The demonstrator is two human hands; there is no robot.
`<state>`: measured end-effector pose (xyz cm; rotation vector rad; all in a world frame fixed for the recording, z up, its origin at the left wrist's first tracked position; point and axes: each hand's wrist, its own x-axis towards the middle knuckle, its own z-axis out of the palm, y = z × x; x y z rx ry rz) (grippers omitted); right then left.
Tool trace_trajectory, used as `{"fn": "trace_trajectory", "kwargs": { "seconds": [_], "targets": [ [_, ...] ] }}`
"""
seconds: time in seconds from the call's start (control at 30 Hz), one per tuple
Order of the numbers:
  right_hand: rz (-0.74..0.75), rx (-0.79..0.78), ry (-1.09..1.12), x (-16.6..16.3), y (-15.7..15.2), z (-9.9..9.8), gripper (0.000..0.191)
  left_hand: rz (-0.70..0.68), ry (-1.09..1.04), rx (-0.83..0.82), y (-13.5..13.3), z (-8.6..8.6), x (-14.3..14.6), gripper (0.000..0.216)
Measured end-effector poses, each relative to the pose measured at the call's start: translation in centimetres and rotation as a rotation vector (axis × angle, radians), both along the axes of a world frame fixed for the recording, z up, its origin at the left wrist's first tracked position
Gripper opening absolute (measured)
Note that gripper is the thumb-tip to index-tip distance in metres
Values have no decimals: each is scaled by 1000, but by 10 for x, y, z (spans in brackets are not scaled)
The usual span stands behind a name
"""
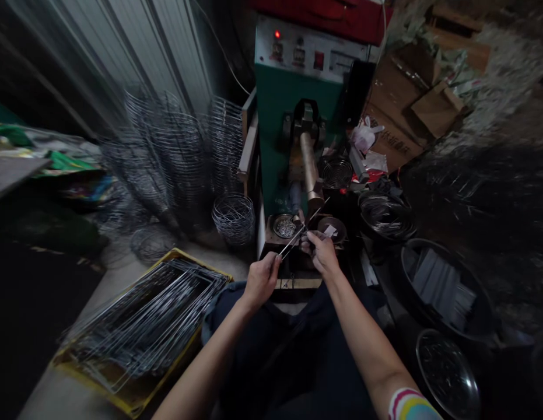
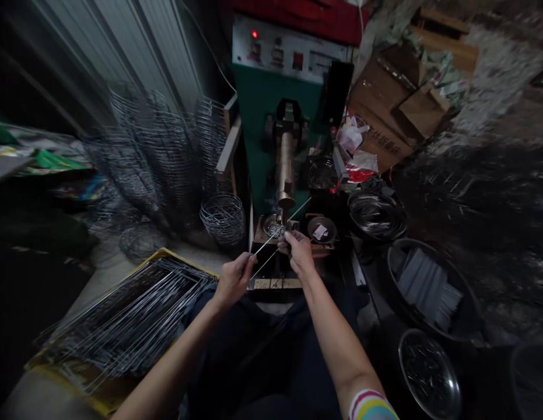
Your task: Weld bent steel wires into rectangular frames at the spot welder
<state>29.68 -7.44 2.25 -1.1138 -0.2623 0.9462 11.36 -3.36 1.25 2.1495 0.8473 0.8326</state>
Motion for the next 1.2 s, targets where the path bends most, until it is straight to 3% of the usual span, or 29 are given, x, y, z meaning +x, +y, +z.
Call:
{"fn": "trace_trajectory", "kwargs": {
  "seconds": [0.23,0.57,0.93,1.07,1.2],
  "targets": [
    [24,-17,-12,1,-1,0,26,-38,24,0,4,7,-3,32],
    [-43,9,-368,27,-4,3,30,-82,-15,29,19,9,22,32],
    [11,12,-396,34,3,0,32,-114,-12,24,34,9,22,30],
    [33,-39,-381,36,-17,3,32,-120,-20,8,37,9,22,30],
    [141,-153,-462,27,-64,-4,36,-126,32,79,39,10,24,31]
  ]
}}
